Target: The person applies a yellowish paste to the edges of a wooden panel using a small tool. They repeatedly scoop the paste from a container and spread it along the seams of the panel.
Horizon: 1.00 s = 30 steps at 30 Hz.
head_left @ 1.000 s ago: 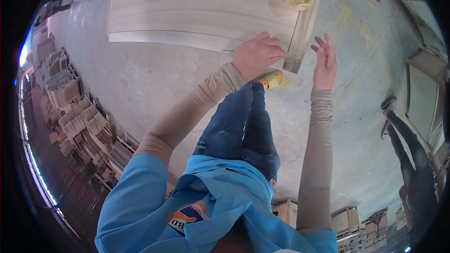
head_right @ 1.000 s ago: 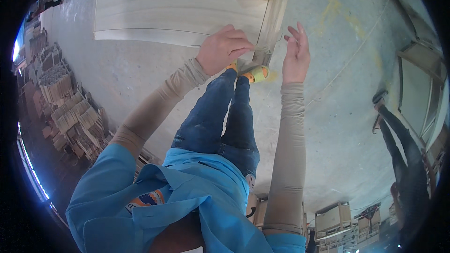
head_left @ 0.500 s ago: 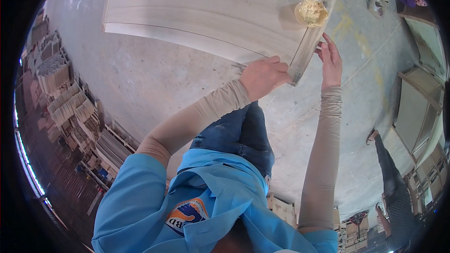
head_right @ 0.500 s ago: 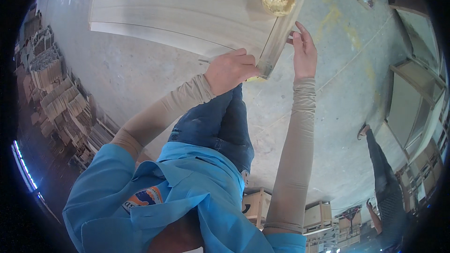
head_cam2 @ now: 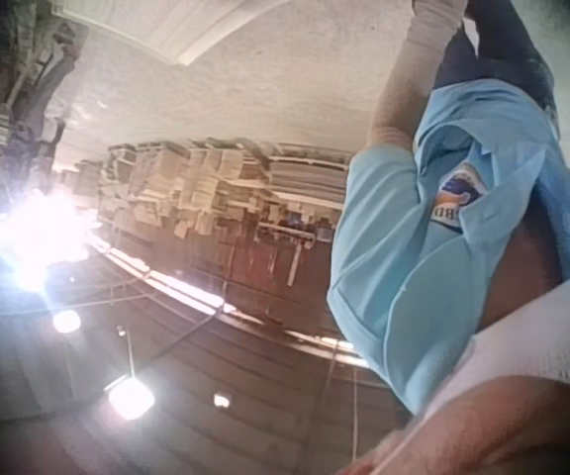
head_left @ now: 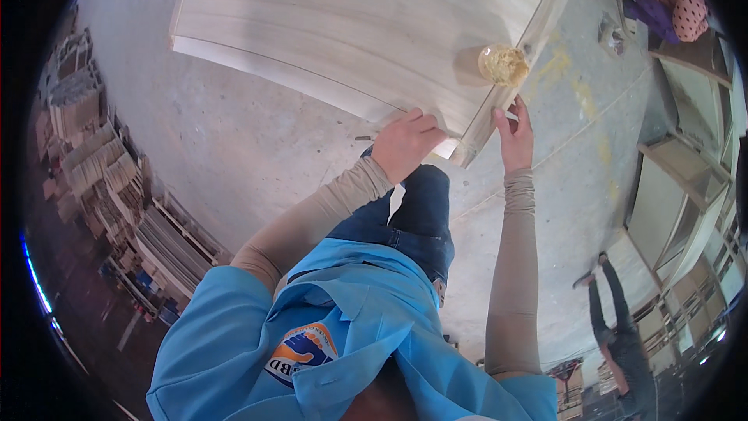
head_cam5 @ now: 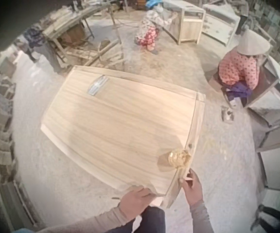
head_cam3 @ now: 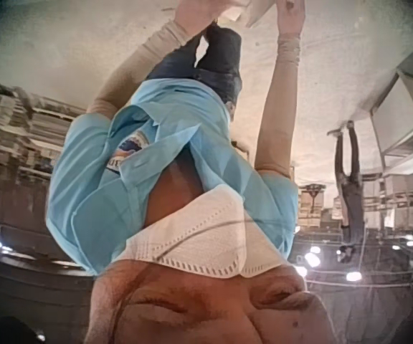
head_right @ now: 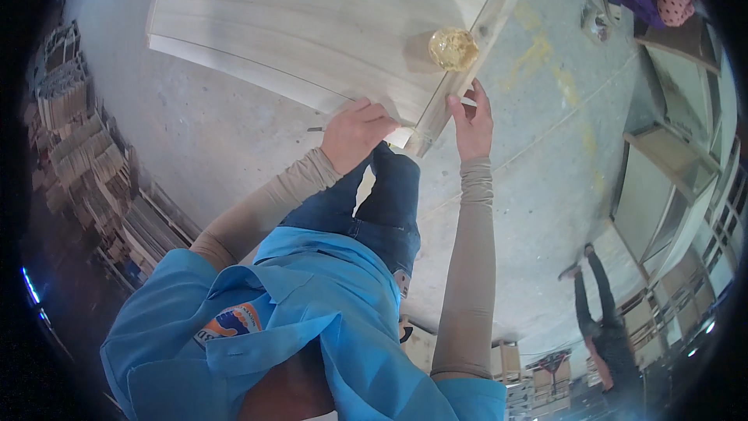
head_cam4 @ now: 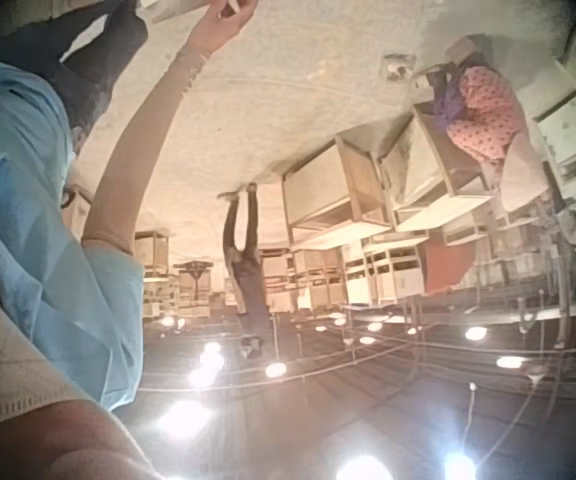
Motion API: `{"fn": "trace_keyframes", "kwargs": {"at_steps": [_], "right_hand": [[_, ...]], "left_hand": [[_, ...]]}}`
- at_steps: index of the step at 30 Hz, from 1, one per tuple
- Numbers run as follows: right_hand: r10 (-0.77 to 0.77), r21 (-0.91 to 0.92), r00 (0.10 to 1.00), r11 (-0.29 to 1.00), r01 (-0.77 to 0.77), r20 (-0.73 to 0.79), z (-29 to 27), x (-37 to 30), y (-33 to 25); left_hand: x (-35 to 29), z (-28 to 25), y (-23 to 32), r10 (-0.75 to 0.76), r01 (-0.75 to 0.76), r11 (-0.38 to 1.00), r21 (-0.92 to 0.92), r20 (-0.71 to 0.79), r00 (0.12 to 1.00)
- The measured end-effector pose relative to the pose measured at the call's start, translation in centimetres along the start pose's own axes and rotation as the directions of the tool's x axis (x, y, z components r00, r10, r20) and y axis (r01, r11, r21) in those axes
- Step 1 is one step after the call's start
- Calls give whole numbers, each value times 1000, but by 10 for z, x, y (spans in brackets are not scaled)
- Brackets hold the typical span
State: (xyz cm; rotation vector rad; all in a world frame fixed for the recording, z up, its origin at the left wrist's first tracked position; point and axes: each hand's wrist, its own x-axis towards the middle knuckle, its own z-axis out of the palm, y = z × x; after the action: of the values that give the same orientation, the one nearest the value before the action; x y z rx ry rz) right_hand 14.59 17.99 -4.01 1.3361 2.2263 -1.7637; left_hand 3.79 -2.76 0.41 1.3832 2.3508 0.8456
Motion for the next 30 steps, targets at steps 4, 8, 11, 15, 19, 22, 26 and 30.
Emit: {"fn": "trace_keyframes", "kwargs": {"at_steps": [4,8,11,15,19,22,26,30], "right_hand": [[-71,32,997,997,72,-7,4,10,5],[-96,260,989,958,122,-111,18,24,5],[-54,313,974,942,123,-218,37,45,0],[-153,155,938,966,209,-311,53,52,-15],[-212,28,916,971,236,-340,53,52,-22],[-220,-4,912,973,233,-345,50,52,-22],[-236,-4,904,968,251,-356,50,48,-24],[-260,14,893,958,285,-368,51,46,-26]], "left_hand": [[-21,4,8,-22,31,991,-134,65,998],[-31,-8,5,-233,206,954,-217,-107,967],[-35,-7,-5,-260,234,962,-138,-217,941],[-35,-3,1,-256,252,966,-52,-301,919],[-29,0,19,-192,229,965,125,-251,949],[-28,7,35,-232,248,959,134,-128,964],[-36,12,37,-308,324,946,-2,-315,898],[-47,26,45,-347,346,936,-65,-337,875]]}}
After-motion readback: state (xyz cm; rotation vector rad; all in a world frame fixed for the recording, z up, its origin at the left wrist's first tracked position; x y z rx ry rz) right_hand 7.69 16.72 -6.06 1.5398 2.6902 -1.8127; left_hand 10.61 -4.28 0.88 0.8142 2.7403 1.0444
